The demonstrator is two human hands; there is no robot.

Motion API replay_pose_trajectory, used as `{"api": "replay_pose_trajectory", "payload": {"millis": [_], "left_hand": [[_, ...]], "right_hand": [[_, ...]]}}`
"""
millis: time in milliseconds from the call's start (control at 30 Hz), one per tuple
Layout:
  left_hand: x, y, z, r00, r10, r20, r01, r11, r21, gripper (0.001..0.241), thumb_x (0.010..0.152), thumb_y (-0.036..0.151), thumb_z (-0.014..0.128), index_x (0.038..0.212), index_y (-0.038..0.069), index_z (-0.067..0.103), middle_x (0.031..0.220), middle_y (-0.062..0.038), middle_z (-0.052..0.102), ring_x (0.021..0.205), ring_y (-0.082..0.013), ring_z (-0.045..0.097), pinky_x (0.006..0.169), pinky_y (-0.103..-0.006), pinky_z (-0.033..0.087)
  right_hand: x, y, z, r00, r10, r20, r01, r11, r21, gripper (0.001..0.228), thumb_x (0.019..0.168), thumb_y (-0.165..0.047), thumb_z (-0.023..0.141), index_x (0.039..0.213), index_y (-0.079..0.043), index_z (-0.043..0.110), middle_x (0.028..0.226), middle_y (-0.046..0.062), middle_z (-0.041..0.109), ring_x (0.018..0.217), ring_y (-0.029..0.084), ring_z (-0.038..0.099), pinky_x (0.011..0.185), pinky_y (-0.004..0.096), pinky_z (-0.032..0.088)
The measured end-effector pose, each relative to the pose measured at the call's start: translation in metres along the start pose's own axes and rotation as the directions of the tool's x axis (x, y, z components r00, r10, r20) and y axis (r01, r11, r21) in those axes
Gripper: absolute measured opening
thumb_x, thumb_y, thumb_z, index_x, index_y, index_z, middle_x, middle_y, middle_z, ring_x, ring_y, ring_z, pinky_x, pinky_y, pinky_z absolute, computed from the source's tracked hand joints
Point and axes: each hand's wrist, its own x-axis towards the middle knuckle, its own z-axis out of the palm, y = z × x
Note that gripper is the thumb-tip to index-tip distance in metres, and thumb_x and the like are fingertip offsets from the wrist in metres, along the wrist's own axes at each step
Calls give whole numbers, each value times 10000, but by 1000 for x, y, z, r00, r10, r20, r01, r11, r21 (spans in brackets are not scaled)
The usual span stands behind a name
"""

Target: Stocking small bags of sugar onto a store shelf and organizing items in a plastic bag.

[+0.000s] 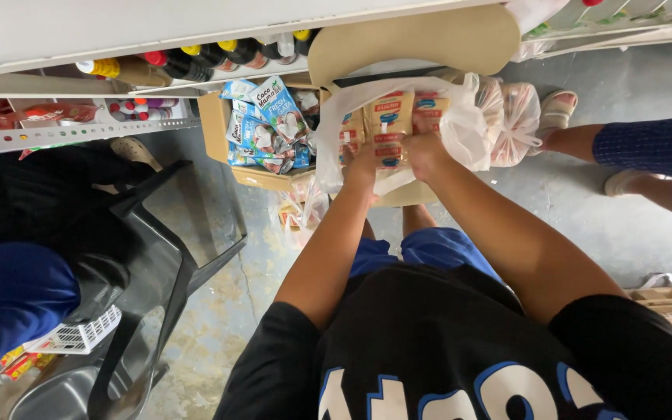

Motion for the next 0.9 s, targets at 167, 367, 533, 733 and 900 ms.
{"api": "replay_pose_trajectory", "payload": {"millis": [167,367,533,733,900], "left_hand": [[3,9,-10,997,-13,78,16,999,-33,961,814,759,412,1622,415,25,1692,2,189,1441,-436,363,1005,-833,329],[-27,29,-8,991,30,129,-21,998,-65,1008,790,812,389,1625,382,20,1700,-24,175,1515,-422,252,1015,-878,184],[-27,30,-7,993,-3,117,4,1000,-10,999,794,821,370,1626,390,22,1714,-6,102,1542,-403,199,1031,-878,177],[-34,32,-11,981,9,191,-13,1000,18,920,812,793,340,1622,414,123,1704,-43,161,1532,-419,176,1021,-882,160],[-46,28,-13,976,32,214,-44,998,51,854,856,751,341,1607,397,141,1712,-19,145,1549,-367,153,1053,-862,135]], "right_hand": [[15,38,-18,995,-58,-85,17,910,-415,423,897,58,556,1292,-84,609,1228,159,659,1068,287,607,866,401,508],[4,29,-2,942,-332,-52,63,326,-943,435,879,-11,593,1315,-8,590,1310,267,608,1237,448,563,1058,498,476],[-31,-1,37,867,-474,154,295,239,-925,833,737,58,633,1514,107,336,1437,367,358,1296,543,393,1108,505,390],[-40,-9,39,960,-247,130,185,214,-959,832,755,54,643,1536,31,355,1508,294,336,1350,506,376,1116,472,387],[-27,0,25,937,-283,203,250,139,-958,840,743,59,655,1539,19,387,1566,260,324,1447,501,291,1183,462,325]]}}
